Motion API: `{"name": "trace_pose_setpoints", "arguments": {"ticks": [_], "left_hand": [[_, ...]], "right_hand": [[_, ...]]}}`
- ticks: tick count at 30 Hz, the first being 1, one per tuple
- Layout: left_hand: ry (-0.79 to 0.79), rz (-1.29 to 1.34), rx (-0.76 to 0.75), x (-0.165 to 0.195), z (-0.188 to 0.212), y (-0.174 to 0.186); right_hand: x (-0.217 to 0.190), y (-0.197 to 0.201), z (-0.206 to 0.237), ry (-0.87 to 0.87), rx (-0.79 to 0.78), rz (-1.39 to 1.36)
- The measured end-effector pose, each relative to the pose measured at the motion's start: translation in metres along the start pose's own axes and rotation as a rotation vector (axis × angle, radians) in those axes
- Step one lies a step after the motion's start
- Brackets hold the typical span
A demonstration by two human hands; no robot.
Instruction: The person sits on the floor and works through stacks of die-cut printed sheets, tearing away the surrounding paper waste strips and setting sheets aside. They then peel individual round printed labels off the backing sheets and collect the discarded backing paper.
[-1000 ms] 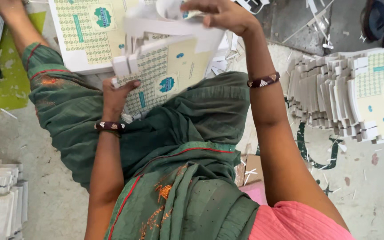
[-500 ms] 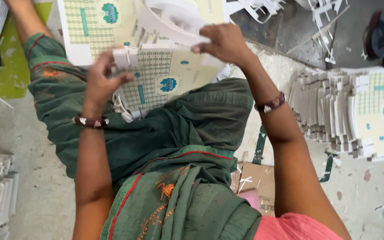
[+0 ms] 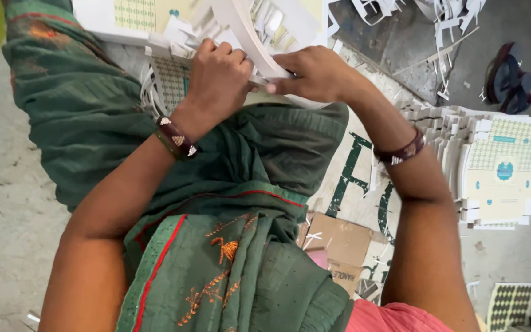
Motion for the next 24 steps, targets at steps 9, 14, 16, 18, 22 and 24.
{"name": "trace_pose_setpoints", "arguments": {"ticks": [9, 14, 16, 18, 22, 24], "left_hand": [[-0.026, -0.008, 0.146, 0.005, 0.028, 0.015], [-0.011, 0.033, 0.153, -0.011, 0.038, 0.017], [-0.034, 0.073, 0.177, -0.028, 0.042, 0.018], [0.100, -0.240, 0.076, -0.057, 0.042, 0.018], [0.296, 0.089, 0.189, -0.140, 0.084, 0.052], [0.378, 0.288, 0.172, -0.154, 0.104, 0.053]], "right_hand": [[-0.020, -0.033, -0.010, -0.131, 0.013, -0.888], [-0.007, -0.047, 0.023, -0.144, 0.285, -1.157], [0.005, -0.045, 0.032, 0.069, 0.445, -1.391], [0.030, -0.024, 0.054, -0.026, 1.041, -1.296], [0.070, 0.009, 0.116, 0.021, 1.058, -1.473], [0.101, 0.017, 0.128, 0.027, 1.044, -1.446]]}}
Point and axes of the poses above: each hand's wrist, its own z-axis away from the middle knuckle, its own y-axis out of the back of the hand, x = y × z, the point moved 1 cm from there along -z, towards the middle knuckle, and after that the axes turned 1 degree about y, right-handed, at the moved point
